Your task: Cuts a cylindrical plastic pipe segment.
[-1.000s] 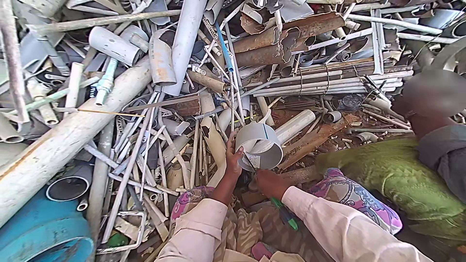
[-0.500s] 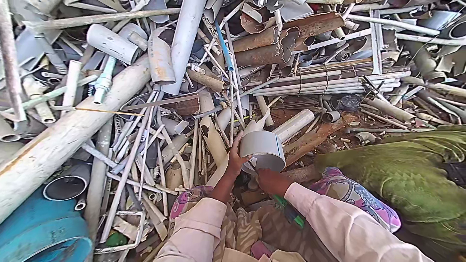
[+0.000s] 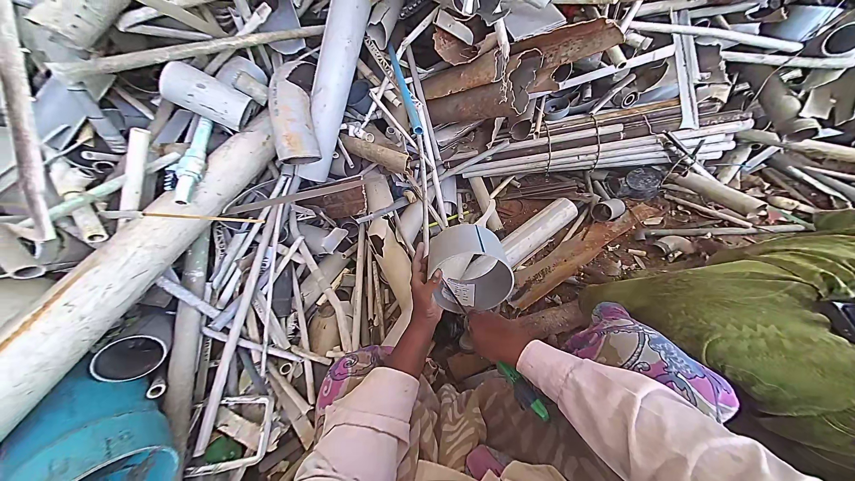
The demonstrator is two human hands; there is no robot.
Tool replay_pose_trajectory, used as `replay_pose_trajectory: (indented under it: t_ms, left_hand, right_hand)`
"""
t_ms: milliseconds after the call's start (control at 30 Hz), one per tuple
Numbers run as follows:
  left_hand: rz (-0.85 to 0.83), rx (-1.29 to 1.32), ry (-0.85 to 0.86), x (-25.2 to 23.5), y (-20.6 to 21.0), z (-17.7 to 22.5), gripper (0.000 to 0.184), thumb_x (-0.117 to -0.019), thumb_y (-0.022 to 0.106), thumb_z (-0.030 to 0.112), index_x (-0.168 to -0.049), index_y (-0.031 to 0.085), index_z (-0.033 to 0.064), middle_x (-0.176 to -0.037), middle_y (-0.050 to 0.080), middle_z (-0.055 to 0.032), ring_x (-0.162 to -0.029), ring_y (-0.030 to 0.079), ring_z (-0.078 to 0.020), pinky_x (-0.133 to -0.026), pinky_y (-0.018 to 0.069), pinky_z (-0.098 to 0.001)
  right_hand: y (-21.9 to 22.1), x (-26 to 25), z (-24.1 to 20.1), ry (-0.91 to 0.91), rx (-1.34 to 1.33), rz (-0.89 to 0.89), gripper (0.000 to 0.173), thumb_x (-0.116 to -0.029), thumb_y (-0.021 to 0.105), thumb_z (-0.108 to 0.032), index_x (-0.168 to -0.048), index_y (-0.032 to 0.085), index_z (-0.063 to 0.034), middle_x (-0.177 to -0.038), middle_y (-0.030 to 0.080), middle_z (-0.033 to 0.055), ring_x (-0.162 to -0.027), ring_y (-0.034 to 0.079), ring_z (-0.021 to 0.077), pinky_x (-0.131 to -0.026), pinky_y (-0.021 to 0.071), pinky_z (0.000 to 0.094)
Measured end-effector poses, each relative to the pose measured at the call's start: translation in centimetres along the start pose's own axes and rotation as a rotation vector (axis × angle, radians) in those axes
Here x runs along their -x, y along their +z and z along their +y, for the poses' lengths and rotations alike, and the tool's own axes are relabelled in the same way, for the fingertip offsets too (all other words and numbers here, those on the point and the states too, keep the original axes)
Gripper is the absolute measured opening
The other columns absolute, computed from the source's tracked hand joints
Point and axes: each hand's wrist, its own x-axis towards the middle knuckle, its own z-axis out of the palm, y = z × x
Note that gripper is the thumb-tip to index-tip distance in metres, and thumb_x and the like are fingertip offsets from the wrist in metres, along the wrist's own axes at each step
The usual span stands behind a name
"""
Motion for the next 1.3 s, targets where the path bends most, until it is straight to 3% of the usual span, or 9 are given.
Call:
replay_pose_trajectory:
  t_ms: [167,333,500,667,800,967,1133,1300]
  left_hand:
    - [-0.023,0.024,-0.007,-0.2,0.0,0.5,0.100,-0.0749,0.070,0.025,-0.156,0.018,-0.0050,-0.139,0.051,-0.0188,-0.116,0.058,-0.0121,-0.098,0.0504,-0.0279]
    - [-0.160,-0.053,-0.009,0.7,0.0,-0.4,0.105,-0.0724,0.075,0.027,-0.156,0.020,-0.0075,-0.148,0.044,-0.0223,-0.127,0.053,-0.0146,-0.105,0.0462,-0.0281]
    - [-0.093,-0.009,-0.015,0.7,0.4,-0.5,0.100,-0.0748,0.070,0.025,-0.156,0.020,-0.0055,-0.146,0.047,-0.0212,-0.125,0.055,-0.0154,-0.104,0.0476,-0.0299]
    - [-0.046,0.037,-0.015,0.6,0.5,-0.5,0.098,-0.0772,0.069,0.024,-0.157,0.018,-0.0040,-0.143,0.048,-0.0203,-0.121,0.057,-0.0146,-0.101,0.0491,-0.0295]
    - [-0.028,0.045,-0.019,0.4,0.4,-0.3,0.095,-0.0800,0.064,0.023,-0.157,0.015,-0.0036,-0.141,0.050,-0.0200,-0.119,0.058,-0.0143,-0.101,0.0495,-0.0300]
    - [-0.033,-0.003,-0.001,0.0,0.2,0.6,0.096,-0.0778,0.066,0.021,-0.156,0.017,-0.0061,-0.143,0.049,-0.0210,-0.120,0.057,-0.0134,-0.101,0.0487,-0.0285]
    - [-0.127,-0.080,-0.003,0.3,0.0,0.0,0.104,-0.0722,0.072,0.024,-0.156,0.019,-0.0083,-0.148,0.044,-0.0254,-0.130,0.052,-0.0187,-0.106,0.0453,-0.0304]
    - [-0.202,-0.081,0.038,0.5,-0.1,-0.3,0.108,-0.0707,0.076,0.026,-0.155,0.018,-0.0103,-0.146,0.047,-0.0222,-0.125,0.055,-0.0132,-0.104,0.0469,-0.0273]
  right_hand:
    - [0.0,-0.1,0.0,-0.013,0.060,-0.007,0.036,-0.1083,0.045,-0.018,-0.135,0.052,0.0053,-0.124,0.063,0.0284,-0.117,0.064,0.0425,-0.094,0.0511,0.0600]
    - [-0.1,-0.5,0.8,-0.007,0.069,-0.027,0.034,-0.1070,0.047,-0.019,-0.126,0.057,0.0075,-0.120,0.063,0.0291,-0.113,0.065,0.0432,-0.092,0.0512,0.0611]
    - [0.3,-0.2,0.7,0.004,0.003,-0.006,0.029,-0.1057,0.048,-0.015,-0.119,0.059,0.0077,-0.113,0.064,0.0276,-0.104,0.067,0.0412,-0.088,0.0522,0.0591]
    - [0.3,0.0,0.2,-0.003,-0.028,-0.003,0.029,-0.1056,0.047,-0.014,-0.121,0.058,0.0083,-0.116,0.064,0.0280,-0.106,0.066,0.0407,-0.090,0.0519,0.0582]
    - [0.0,-0.1,0.2,-0.016,-0.004,0.004,0.033,-0.1064,0.048,-0.015,-0.130,0.055,0.0076,-0.121,0.063,0.0287,-0.114,0.064,0.0420,-0.095,0.0509,0.0584]
    - [-0.1,0.4,0.0,-0.004,0.091,-0.009,0.038,-0.1083,0.046,-0.020,-0.136,0.052,0.0052,-0.124,0.063,0.0285,-0.118,0.063,0.0429,-0.096,0.0505,0.0596]
    - [-0.2,0.0,0.6,0.008,0.084,-0.034,0.037,-0.1075,0.048,-0.020,-0.132,0.054,0.0077,-0.123,0.062,0.0295,-0.117,0.063,0.0438,-0.095,0.0504,0.0606]
    - [-0.6,-0.1,0.8,0.013,0.051,-0.049,0.034,-0.1071,0.047,-0.017,-0.129,0.055,0.0079,-0.120,0.063,0.0292,-0.113,0.064,0.0426,-0.093,0.0503,0.0606]
